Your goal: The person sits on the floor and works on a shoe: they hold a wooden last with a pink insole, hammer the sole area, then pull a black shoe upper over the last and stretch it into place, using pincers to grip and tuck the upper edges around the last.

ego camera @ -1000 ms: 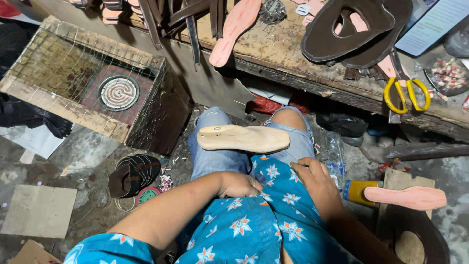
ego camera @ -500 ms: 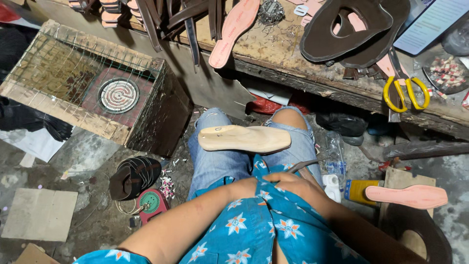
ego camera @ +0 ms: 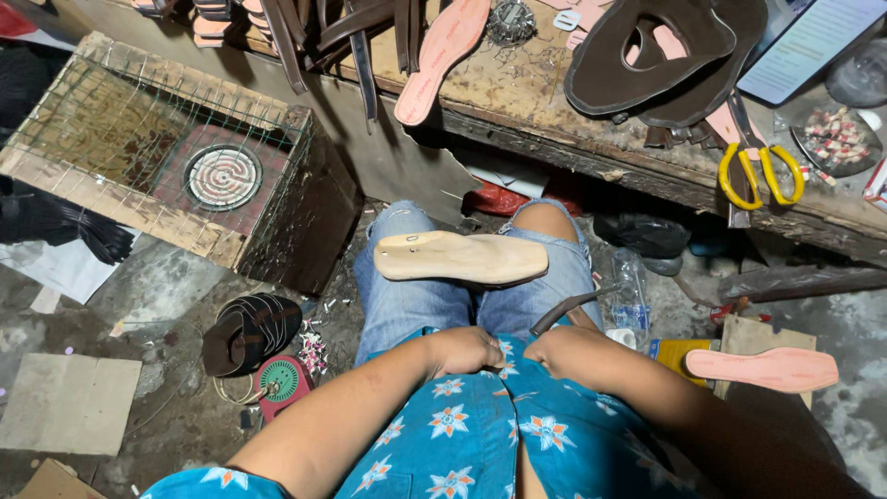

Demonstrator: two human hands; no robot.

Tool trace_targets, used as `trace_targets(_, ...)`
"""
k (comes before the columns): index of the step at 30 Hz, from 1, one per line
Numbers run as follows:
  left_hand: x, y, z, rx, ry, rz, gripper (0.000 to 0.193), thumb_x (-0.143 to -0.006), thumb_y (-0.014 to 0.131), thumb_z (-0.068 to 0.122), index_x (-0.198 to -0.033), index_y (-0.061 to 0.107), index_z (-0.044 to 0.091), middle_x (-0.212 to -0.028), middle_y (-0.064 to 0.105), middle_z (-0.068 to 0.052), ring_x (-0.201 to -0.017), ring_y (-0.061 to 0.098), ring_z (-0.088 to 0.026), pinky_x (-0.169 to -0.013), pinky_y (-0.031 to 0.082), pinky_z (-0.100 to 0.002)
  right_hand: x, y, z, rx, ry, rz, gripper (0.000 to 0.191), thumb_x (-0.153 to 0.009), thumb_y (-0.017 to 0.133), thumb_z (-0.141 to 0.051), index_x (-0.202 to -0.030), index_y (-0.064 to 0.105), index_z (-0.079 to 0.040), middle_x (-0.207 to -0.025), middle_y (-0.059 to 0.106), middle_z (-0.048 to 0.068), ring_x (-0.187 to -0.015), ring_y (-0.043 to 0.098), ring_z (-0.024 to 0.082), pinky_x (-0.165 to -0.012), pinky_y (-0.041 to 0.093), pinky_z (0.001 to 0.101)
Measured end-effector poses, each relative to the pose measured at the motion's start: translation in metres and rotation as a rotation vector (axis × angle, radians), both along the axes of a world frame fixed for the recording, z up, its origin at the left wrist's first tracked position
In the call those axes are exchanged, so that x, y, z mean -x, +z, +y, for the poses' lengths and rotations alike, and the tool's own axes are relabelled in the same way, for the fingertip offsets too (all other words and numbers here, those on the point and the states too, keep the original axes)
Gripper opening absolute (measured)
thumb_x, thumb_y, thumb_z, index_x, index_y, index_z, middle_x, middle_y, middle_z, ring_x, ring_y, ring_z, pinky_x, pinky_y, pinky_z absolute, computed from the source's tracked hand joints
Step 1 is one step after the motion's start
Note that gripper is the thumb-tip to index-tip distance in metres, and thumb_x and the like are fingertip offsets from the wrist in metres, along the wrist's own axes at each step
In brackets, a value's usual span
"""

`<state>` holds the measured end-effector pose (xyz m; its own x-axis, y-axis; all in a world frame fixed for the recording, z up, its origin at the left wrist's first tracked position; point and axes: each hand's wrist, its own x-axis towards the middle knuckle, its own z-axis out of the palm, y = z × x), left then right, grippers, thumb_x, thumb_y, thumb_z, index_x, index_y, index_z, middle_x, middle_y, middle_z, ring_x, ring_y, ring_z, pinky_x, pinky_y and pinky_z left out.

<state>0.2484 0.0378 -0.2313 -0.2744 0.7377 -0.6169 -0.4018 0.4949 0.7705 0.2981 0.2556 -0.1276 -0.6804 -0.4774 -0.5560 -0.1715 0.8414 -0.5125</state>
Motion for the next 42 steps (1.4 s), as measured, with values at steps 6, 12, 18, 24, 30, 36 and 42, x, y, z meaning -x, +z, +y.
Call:
trace_targets(6, -0.003, 0.008, 0.002, 0.072, 0.078, -0.058, 0.022, -0.089, 0.065, 0.015, -0.093, 0.077, -0.003, -0.086, 0.073, -0.008, -0.073, 0.064, -0.017, -0.069, 0.054, -0.036, -0.005, 0.009, 0.002, 0.160, -0.027, 0.034, 0.012, -0.080, 0.068, -0.022, -0.084, 0.077, -0.014, -0.082, 0.074, 0.012, -0.082, 0.071, 0.031, -0.076, 0.051, 0.0421)
trace_targets(12, -0.003, 0.005, 0.008, 0.101, 0.111, -0.058, 0.024, -0.089, 0.061, 0.013, -0.097, 0.078, -0.002, -0.091, 0.076, -0.009, -0.077, 0.067, -0.018, -0.071, 0.056, -0.034, -0.012, 0.005, -0.006, 0.124, 0.025, 0.174, 0.019, -0.078, 0.060, -0.015, -0.091, 0.074, -0.011, -0.090, 0.073, 0.012, -0.082, 0.071, 0.034, -0.069, 0.055, 0.0456)
trace_targets(18, -0.004, 0.006, 0.004, 0.083, 0.160, -0.170, 0.019, -0.090, 0.070, 0.015, -0.099, 0.077, -0.002, -0.089, 0.072, -0.009, -0.074, 0.063, -0.019, -0.066, 0.052, -0.037, -0.026, 0.009, -0.012, -0.174, 0.214, 0.185, 0.025, -0.084, 0.061, -0.030, -0.086, 0.070, -0.007, -0.093, 0.070, 0.019, -0.091, 0.069, 0.039, -0.078, 0.054, 0.0496)
trace_targets(24, 0.001, 0.019, -0.004, 0.039, 0.154, -0.284, 0.017, -0.087, 0.075, 0.016, -0.095, 0.076, 0.002, -0.085, 0.074, -0.008, -0.072, 0.067, -0.017, -0.065, 0.057, -0.035, -0.032, -0.027, 0.007, 0.069, 0.273, 0.302, 0.025, -0.081, 0.061, -0.029, -0.088, 0.073, -0.008, -0.095, 0.073, 0.016, -0.096, 0.069, 0.036, -0.081, 0.053, 0.0459)
trace_targets(30, -0.007, 0.021, 0.003, 0.136, 0.050, 0.062, 0.023, -0.087, 0.079, 0.026, -0.083, 0.075, 0.004, -0.078, 0.072, -0.004, -0.067, 0.062, -0.013, -0.063, 0.052, -0.032, -0.049, -0.090, 0.018, 0.185, 0.287, 0.476, 0.026, -0.083, 0.061, -0.029, -0.092, 0.071, -0.008, -0.095, 0.072, 0.012, -0.096, 0.070, 0.029, -0.087, 0.054, 0.0394)
trace_targets(36, -0.012, 0.025, -0.003, 0.052, -0.009, 0.145, 0.031, -0.090, 0.076, 0.033, -0.080, 0.071, 0.005, -0.074, 0.068, -0.003, -0.067, 0.056, -0.013, -0.062, 0.048, -0.034, -0.058, -0.084, 0.016, 0.125, 0.216, 0.412, 0.035, -0.082, 0.063, -0.038, -0.100, 0.070, -0.009, -0.101, 0.072, 0.012, -0.095, 0.068, 0.032, -0.085, 0.052, 0.0408)
trace_targets(42, 0.014, 0.047, -0.004, 0.120, -0.335, 0.286, 0.034, -0.090, 0.072, 0.040, -0.097, 0.080, 0.008, -0.087, 0.076, -0.004, -0.077, 0.068, -0.013, -0.075, 0.053, -0.031, -0.044, -0.041, 0.020, -0.028, 0.163, 0.170, 0.031, -0.088, 0.058, -0.034, -0.107, 0.071, -0.013, -0.117, 0.070, 0.009, -0.108, 0.065, 0.032, -0.089, 0.050, 0.0418)
